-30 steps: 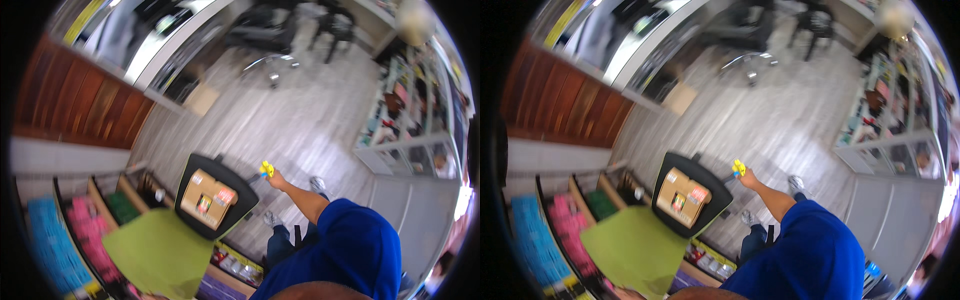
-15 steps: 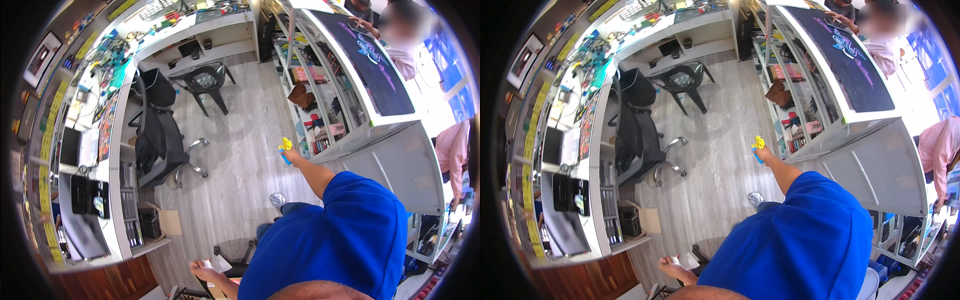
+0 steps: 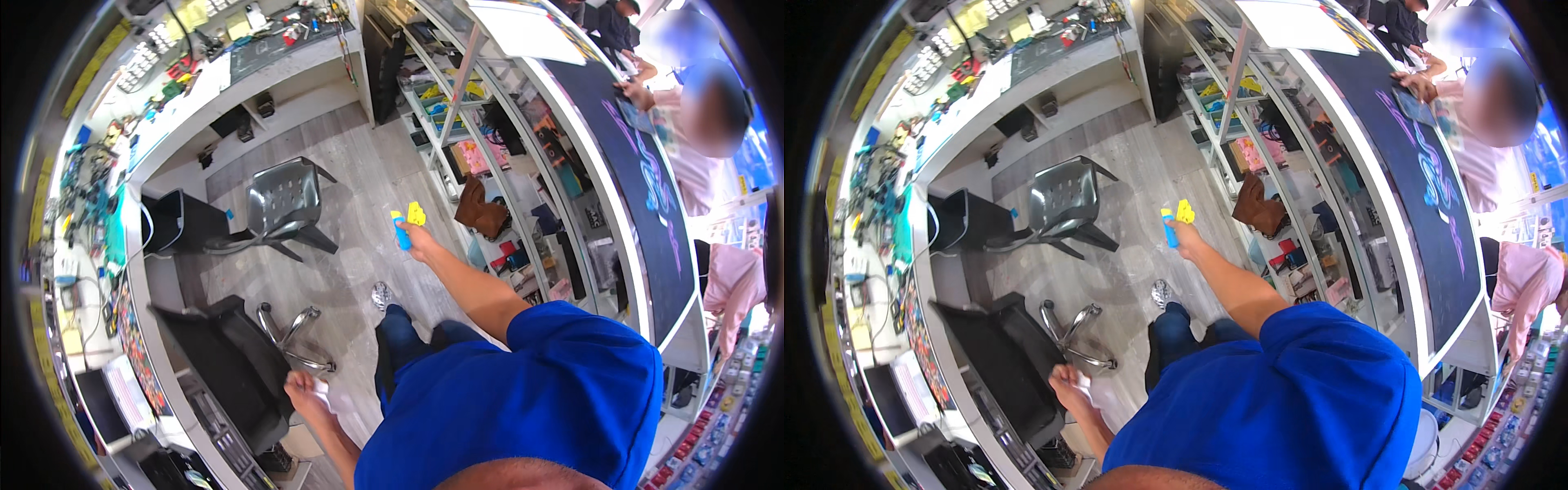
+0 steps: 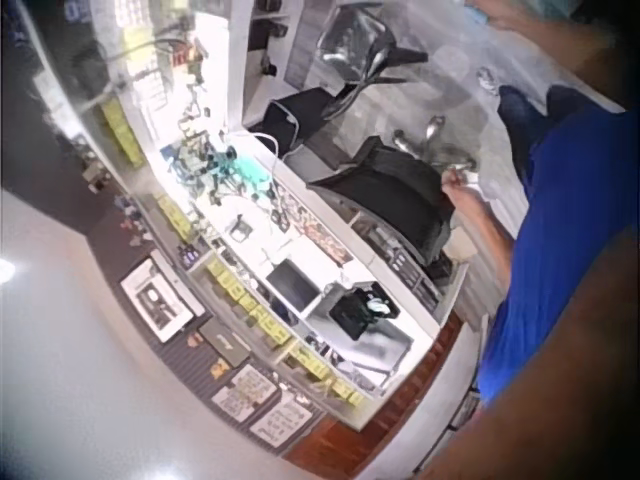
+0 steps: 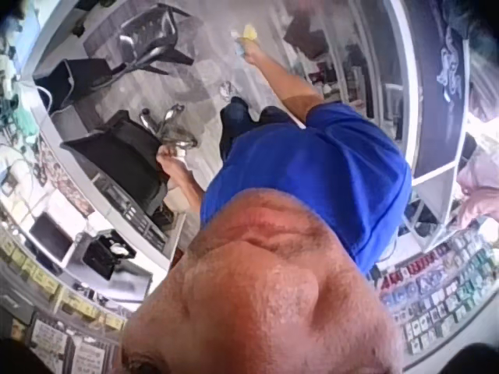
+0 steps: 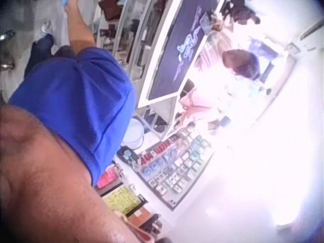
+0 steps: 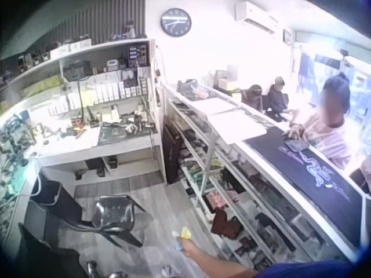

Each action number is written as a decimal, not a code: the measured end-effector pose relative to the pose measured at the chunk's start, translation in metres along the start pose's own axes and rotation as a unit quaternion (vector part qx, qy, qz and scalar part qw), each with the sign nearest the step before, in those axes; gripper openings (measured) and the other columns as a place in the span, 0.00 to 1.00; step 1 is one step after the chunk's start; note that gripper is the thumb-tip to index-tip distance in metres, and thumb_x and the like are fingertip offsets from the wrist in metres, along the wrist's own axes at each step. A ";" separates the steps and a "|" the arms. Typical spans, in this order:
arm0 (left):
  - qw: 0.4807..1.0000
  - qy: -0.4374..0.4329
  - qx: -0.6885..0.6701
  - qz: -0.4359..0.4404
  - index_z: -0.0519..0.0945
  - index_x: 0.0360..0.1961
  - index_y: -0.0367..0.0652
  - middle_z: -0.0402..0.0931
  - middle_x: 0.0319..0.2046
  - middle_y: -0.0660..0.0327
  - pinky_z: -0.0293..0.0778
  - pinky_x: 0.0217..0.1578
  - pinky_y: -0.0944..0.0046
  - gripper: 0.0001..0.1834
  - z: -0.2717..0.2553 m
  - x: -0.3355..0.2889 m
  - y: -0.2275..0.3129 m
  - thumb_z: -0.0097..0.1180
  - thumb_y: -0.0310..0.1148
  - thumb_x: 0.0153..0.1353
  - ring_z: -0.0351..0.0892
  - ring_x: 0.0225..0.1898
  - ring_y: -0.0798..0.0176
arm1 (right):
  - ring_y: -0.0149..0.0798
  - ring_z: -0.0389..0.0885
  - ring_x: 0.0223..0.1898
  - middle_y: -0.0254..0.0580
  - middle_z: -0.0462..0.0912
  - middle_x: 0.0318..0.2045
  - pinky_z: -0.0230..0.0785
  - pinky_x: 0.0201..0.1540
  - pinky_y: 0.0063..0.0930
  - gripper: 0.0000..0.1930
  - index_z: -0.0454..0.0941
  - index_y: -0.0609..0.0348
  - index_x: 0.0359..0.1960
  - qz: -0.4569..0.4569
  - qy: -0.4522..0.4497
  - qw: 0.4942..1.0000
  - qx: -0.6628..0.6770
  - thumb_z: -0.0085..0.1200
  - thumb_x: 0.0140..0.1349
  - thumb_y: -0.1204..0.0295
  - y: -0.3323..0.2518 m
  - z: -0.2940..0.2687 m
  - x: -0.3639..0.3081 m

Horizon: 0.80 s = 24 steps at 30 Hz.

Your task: The person opens a cash drawer, counts banknotes, and places them into a wallet. They then interact with a customer at the counter, handling more cash and a small box. Finally, they place several boxed items onto a display shelf.

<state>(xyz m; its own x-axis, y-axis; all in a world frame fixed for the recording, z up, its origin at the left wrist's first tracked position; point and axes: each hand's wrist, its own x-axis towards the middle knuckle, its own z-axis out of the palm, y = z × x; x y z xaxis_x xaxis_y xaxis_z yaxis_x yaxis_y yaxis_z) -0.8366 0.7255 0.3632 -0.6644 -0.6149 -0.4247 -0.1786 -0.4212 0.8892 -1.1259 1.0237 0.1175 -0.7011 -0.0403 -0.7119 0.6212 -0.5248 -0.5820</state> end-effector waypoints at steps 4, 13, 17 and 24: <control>0.993 -0.115 0.019 0.010 0.61 0.28 0.50 0.54 0.21 0.70 0.62 0.23 0.66 0.18 0.138 0.100 0.070 0.43 0.47 0.73 0.56 0.20 0.70 | 0.33 0.77 0.32 0.34 0.77 0.32 0.73 0.33 0.33 0.13 0.77 0.55 0.47 -0.034 0.070 0.996 0.043 0.64 0.68 0.64 -0.072 0.047 0.114; 0.981 -0.169 0.085 -0.051 0.61 0.26 0.49 0.52 0.18 0.70 0.67 0.20 0.63 0.20 0.309 0.286 0.088 0.45 0.48 0.74 0.54 0.17 0.70 | 0.45 0.80 0.50 0.48 0.80 0.54 0.76 0.51 0.37 0.32 0.74 0.63 0.59 -0.167 0.345 0.908 0.170 0.69 0.62 0.54 -0.258 -0.073 0.485; 0.989 -0.085 0.095 -0.075 0.59 0.27 0.51 0.53 0.19 0.70 0.65 0.19 0.64 0.22 0.348 0.308 0.074 0.41 0.51 0.76 0.56 0.17 0.69 | 0.47 0.78 0.52 0.46 0.71 0.61 0.81 0.47 0.41 0.49 0.56 0.53 0.70 -0.226 0.433 0.839 0.238 0.72 0.56 0.46 -0.264 -0.087 0.512; 0.948 0.198 0.193 0.155 0.63 0.28 0.50 0.54 0.22 0.69 0.64 0.28 0.66 0.17 0.297 0.376 0.127 0.37 0.42 0.77 0.55 0.25 0.72 | 0.36 0.84 0.49 0.45 0.83 0.51 0.77 0.50 0.34 0.22 0.74 0.54 0.65 0.133 -0.156 0.944 -0.258 0.56 0.71 0.66 -0.107 0.095 0.301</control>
<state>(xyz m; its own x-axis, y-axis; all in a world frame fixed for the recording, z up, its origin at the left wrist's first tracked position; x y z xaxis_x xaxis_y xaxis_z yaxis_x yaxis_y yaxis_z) -1.3248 0.6386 0.3670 -0.4176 -0.9037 -0.0948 -0.3226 0.0499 0.9452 -1.4367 0.9865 0.0031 -0.5147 -0.4028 -0.7568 0.8216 0.0207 -0.5697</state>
